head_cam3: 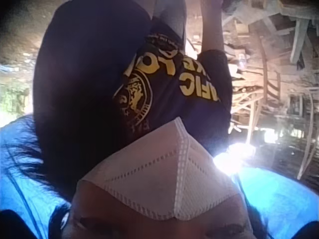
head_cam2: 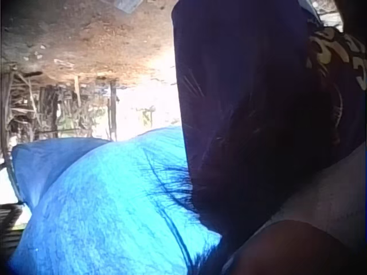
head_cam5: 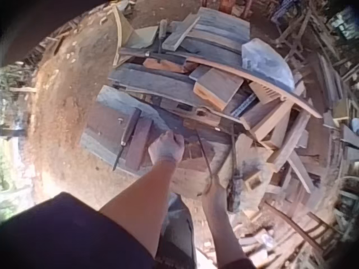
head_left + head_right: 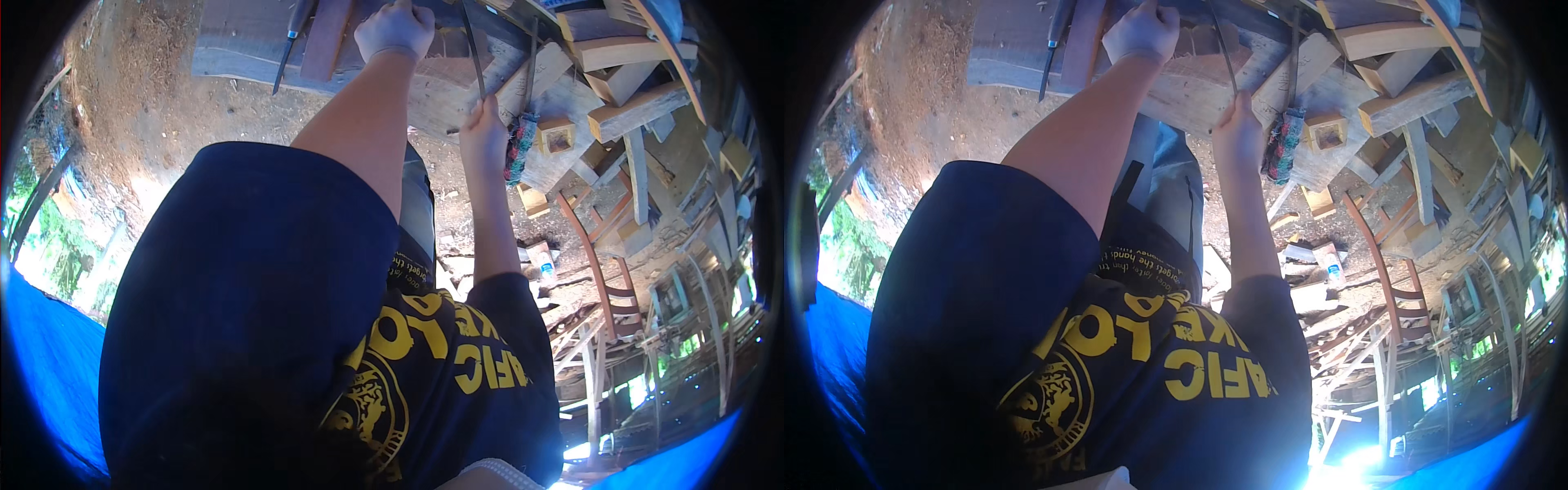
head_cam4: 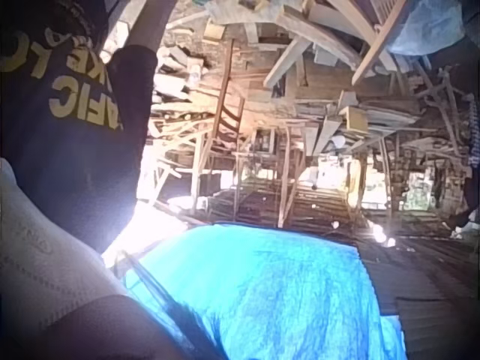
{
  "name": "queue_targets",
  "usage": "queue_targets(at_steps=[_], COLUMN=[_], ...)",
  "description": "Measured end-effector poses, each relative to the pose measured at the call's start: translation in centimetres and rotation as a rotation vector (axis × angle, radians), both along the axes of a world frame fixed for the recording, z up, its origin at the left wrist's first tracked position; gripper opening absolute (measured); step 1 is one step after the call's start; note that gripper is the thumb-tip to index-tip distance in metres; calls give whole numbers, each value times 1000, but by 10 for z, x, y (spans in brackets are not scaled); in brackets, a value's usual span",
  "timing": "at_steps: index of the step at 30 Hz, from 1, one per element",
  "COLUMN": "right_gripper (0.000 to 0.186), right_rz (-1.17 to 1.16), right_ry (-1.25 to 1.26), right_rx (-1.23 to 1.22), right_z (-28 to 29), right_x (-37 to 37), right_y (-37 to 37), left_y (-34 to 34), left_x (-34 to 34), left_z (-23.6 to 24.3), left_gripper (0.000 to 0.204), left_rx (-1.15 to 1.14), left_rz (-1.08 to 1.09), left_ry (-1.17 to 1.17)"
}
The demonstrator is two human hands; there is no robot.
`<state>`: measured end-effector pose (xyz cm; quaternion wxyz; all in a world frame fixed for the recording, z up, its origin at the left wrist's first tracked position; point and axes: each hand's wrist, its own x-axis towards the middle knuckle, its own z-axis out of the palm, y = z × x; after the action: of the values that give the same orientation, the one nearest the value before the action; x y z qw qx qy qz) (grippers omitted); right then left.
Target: Chiseling and carving a piece of wood in a workshop.
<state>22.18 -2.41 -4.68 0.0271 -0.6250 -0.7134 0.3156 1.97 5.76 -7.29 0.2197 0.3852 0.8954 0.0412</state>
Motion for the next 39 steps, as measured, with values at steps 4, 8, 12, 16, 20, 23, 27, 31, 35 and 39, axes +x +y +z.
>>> queue_targets(at_steps=[4, 8, 12, 16, 20, 23, 27, 31, 35, 39], right_gripper=[11, 9, 8, 10, 15, 18, 17, 15, 19, 20], right_rz=[-107, -171, -95, -104, -170, -48, -70, -118, -37, -65], right_ry=[19, 62, 31, 66, 18, -7, 68, 56, -65, -25], right_rx=[-3, -36, 3, 10, -15, 59, 5, 29, 38, 32], right_z=[-33, -35, -39, -36, -29, -30, -28, -33, -37, -31], right_x=[1, -2, -10, -4, -3, -11, -14, -11, -20, -12], right_y=[-26, -32, -8, -9, -16, -4, 3, -4, 4, -4], left_y=[-1, -3, -4, -5, -7, -5, -5, -5, -6, -6], left_x=[1, 0, 4, 4, 2, 3, 1, 1, 3, 2], left_z=[0, 0, -3, -9, -12, -12, -12, -19, -20, -14], left_gripper=[38, 38, 32, 32, 32, 31, 34, 29, 27, 32], left_rx=[-20, 15, 83, 128, 175, 153, -7, 183, 165, 121], left_rz=[37, 18, -21, -13, -11, -27, 8, -2, 1, 37], left_ry=[-18, -16, 80, 120, 129, 106, -85, 111, 75, -5])
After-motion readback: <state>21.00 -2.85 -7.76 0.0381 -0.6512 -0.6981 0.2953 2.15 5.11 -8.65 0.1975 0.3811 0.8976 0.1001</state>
